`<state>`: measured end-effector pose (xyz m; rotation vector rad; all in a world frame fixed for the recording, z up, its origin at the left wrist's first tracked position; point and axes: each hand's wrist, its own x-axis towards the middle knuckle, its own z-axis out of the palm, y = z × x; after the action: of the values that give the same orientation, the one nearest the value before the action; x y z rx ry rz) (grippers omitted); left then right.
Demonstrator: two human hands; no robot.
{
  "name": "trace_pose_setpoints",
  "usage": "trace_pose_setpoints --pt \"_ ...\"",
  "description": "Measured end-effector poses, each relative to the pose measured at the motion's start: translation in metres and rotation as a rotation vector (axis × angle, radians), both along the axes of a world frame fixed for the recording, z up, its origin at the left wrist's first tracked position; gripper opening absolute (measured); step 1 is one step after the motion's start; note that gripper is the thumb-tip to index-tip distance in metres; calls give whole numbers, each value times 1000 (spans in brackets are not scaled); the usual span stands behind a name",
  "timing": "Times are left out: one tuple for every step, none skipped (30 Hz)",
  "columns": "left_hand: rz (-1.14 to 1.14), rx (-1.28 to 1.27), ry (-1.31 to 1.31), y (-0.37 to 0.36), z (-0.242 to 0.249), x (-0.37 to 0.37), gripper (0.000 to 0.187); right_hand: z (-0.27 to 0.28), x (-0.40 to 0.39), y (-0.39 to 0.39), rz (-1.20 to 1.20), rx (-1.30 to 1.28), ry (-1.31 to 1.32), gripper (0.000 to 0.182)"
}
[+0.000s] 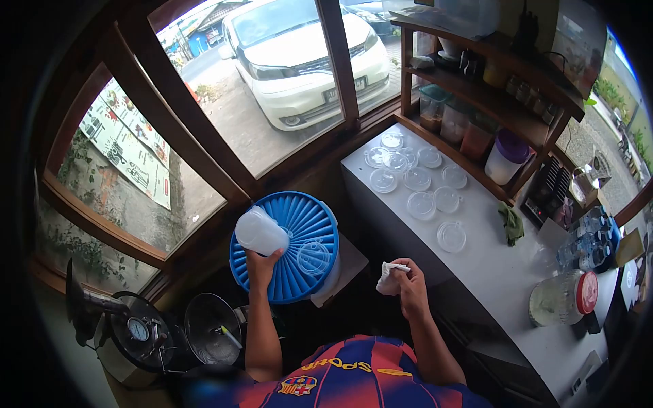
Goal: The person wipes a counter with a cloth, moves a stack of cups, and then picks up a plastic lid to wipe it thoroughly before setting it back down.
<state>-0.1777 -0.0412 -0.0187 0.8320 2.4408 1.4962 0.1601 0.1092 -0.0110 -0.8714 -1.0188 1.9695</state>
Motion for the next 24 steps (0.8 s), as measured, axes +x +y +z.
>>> trace_pose_setpoints --pt "-9 8 4 -1 0 1 95 -4 -2 -5 -18 -3 -10 9" --pt "-20 17 10 -1 -1 1 94 -7 -3 -9 -39 -3 -19 9" --pt "-32 26 17 -2 -3 -2 94 -9 -4 -12 -63 -3 -28 9" --pt "-68 -9 2 -3 -5 -7 98 -11 -5 -17 -88 -5 -36 9" --pt "-58 17 -19 -5 -6 -9 99 -11 -6 -21 -108 -2 -39 9" --pt "-51 45 -40 -6 -2 -9 100 -9 -7 -24 -130 3 -42 9" --pt "-47 75 -62 -4 -2 -9 102 -8 -6 -25 -155 10 -44 9" --pt "-100 153 -72 -4 -9 -16 103 -8 -5 -26 -171 11 -41 9" --pt "-103 190 -90 -2 -7 -18 102 -8 -5 -27 -187 12 -38 9" --pt "-108 221 -127 0 -1 -17 101 -9 -3 -26 -201 13 -36 9" --pt "-108 254 -163 3 6 -15 101 -10 -1 -23 -203 11 -47 9" --pt "-115 273 -167 6 12 -12 100 -12 0 -19 -200 10 -56 9" --pt "-118 292 -168 9 18 -10 100 -13 1 -15 -191 8 -62 9" --pt "-119 312 -168 13 22 -7 99 -12 2 -9 -186 -16 -54 10" --pt "-128 332 -167 17 24 -5 98 -13 4 -2 -175 -3 -59 11" --pt "-136 350 -167 22 25 -2 98 -15 7 7 -161 9 -66 11" --pt "-143 368 -167 30 28 4 97 -16 11 18 -147 20 -72 12" --pt "-164 395 -183 38 42 17 96 -16 15 29 -129 31 -73 14" --pt "-181 426 -194 49 48 28 96 -16 22 41 -107 32 -71 14" --pt "-201 454 -204 60 52 39 95 -16 29 54 -88 31 -68 15" --pt "-224 477 -214 72 56 50 95 -16 37 66 -72 26 -63 15" --pt "-223 530 -216 86 59 65 95 -16 45 77 -84 7 -69 14" --pt "-252 545 -239 99 58 79 95 -15 55 89 -93 -12 -51 15" --pt "-283 562 -265 112 56 94 95 -14 66 101 -105 -28 -34 15"
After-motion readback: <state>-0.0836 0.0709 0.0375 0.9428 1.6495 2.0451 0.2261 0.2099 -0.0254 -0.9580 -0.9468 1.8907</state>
